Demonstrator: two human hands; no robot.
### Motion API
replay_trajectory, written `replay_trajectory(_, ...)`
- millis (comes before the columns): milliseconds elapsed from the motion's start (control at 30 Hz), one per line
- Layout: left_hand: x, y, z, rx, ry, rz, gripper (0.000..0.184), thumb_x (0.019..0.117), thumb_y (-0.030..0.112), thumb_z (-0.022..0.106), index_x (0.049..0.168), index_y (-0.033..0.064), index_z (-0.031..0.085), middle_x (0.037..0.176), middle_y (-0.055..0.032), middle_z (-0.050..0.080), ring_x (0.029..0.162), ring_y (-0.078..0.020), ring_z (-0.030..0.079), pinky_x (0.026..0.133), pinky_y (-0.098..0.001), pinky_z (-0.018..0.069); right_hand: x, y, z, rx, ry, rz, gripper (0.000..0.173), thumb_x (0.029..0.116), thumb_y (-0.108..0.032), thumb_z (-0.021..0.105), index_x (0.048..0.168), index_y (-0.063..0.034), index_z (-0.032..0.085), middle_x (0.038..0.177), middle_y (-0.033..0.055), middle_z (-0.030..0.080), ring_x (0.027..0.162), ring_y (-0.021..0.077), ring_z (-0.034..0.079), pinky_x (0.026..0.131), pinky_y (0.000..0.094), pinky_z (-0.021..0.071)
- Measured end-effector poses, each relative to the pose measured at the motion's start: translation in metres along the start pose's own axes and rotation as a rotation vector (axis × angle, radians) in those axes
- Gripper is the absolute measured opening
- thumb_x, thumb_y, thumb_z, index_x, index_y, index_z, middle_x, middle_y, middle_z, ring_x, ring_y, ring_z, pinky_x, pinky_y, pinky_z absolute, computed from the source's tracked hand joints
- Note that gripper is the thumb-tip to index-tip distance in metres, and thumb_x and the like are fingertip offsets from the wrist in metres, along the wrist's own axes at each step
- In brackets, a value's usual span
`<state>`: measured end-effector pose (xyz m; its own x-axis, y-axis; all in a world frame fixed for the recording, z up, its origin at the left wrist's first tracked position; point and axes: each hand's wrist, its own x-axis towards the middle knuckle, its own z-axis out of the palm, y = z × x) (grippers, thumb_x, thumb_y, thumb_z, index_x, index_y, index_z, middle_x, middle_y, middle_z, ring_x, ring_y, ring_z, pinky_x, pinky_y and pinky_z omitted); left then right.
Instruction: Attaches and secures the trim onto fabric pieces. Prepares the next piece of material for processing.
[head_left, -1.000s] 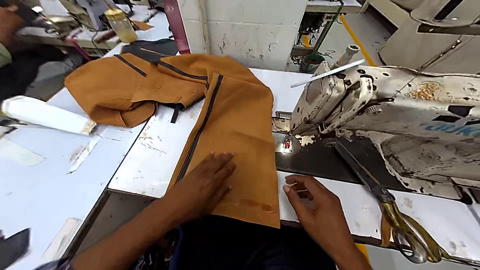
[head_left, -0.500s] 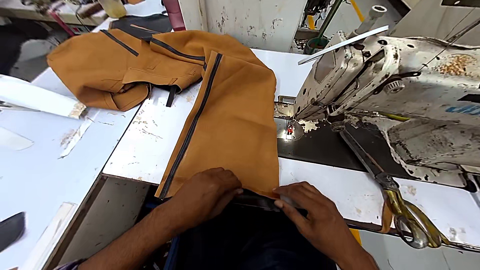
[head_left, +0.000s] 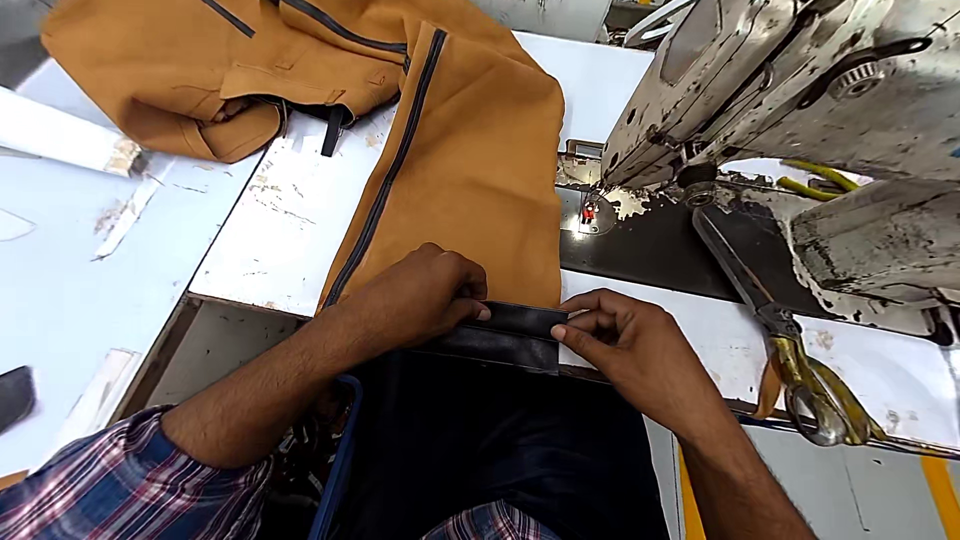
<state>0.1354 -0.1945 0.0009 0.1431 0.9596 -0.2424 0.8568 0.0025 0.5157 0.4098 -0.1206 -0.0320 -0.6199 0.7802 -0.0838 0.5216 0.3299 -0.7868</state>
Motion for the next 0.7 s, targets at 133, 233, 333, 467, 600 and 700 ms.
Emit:
replay_trajectory(133,0.0,0.001,0.004,-0.014,0.029,-0.041,0.016,0.0945,0.037,0.074,0.092,0.0203,0.073,0.074,0.0099,0.068,0.068,-0.0021,0.064,0.064,-0.027,0.0546,0.001,-0.002,0.002,-0.028,0.05,0.044,0.027,0.0857,-0.028,0.085,0.108,-0.022,0.07,0.077,-0.0113,0.075,0.062,0.0059,0.068,0.053,0.0264,0.0567)
replay_trajectory(233,0.0,0.001,0.005,-0.014,0.041,-0.053,0.016,0.0941,0.037,0.074,0.092,0.0207,0.073,0.075,0.0104,0.068,0.068,-0.0017,0.064,0.064,-0.0266,0.0546,0.001,-0.002,0.004,-0.048,0.089,0.066,0.032,0.0826,-0.03,0.087,0.106,-0.0214,0.067,0.077,-0.0117,0.075,0.061,0.0051,0.068,0.051,0.026,0.0563)
replay_trajectory(333,0.0,0.001,0.006,-0.042,0.049,-0.057,0.015,0.0936,0.034,0.075,0.094,0.0198,0.074,0.077,0.0089,0.07,0.069,-0.003,0.065,0.066,-0.0286,0.0559,0.0,-0.002,0.005,-0.074,0.096,0.065,0.032,0.0833,-0.031,0.086,0.106,-0.0225,0.066,0.077,-0.0132,0.074,0.061,0.0043,0.067,0.052,0.0263,0.0558)
replay_trajectory(467,-0.001,0.001,0.006,-0.041,0.049,-0.071,0.014,0.0928,0.036,0.076,0.093,0.0215,0.073,0.077,0.0109,0.07,0.069,-0.0009,0.065,0.066,-0.027,0.0558,-0.001,0.0,0.006,-0.069,0.101,0.059,0.033,0.0824,-0.03,0.087,0.107,-0.023,0.065,0.077,-0.0135,0.074,0.06,0.0041,0.067,0.051,0.0252,0.0555)
replay_trajectory(600,-0.001,0.001,0.007,-0.031,0.05,-0.079,0.014,0.0931,0.037,0.075,0.093,0.0234,0.073,0.078,0.013,0.07,0.071,0.0007,0.065,0.066,-0.0258,0.0559,-0.001,0.0,0.007,-0.076,0.107,0.056,0.034,0.0826,-0.031,0.087,0.107,-0.0236,0.065,0.078,-0.0144,0.074,0.062,0.0034,0.067,0.052,0.0241,0.0559)
replay_trajectory(700,-0.001,0.0,0.008,-0.03,0.054,-0.072,0.014,0.093,0.037,0.076,0.093,0.0234,0.073,0.078,0.0131,0.071,0.071,0.0012,0.066,0.067,-0.0248,0.0562,-0.002,-0.001,0.01,-0.12,0.115,0.041,0.036,0.0822,-0.03,0.087,0.109,-0.0235,0.063,0.078,-0.0156,0.073,0.063,0.0017,0.067,0.053,0.0227,0.0561)
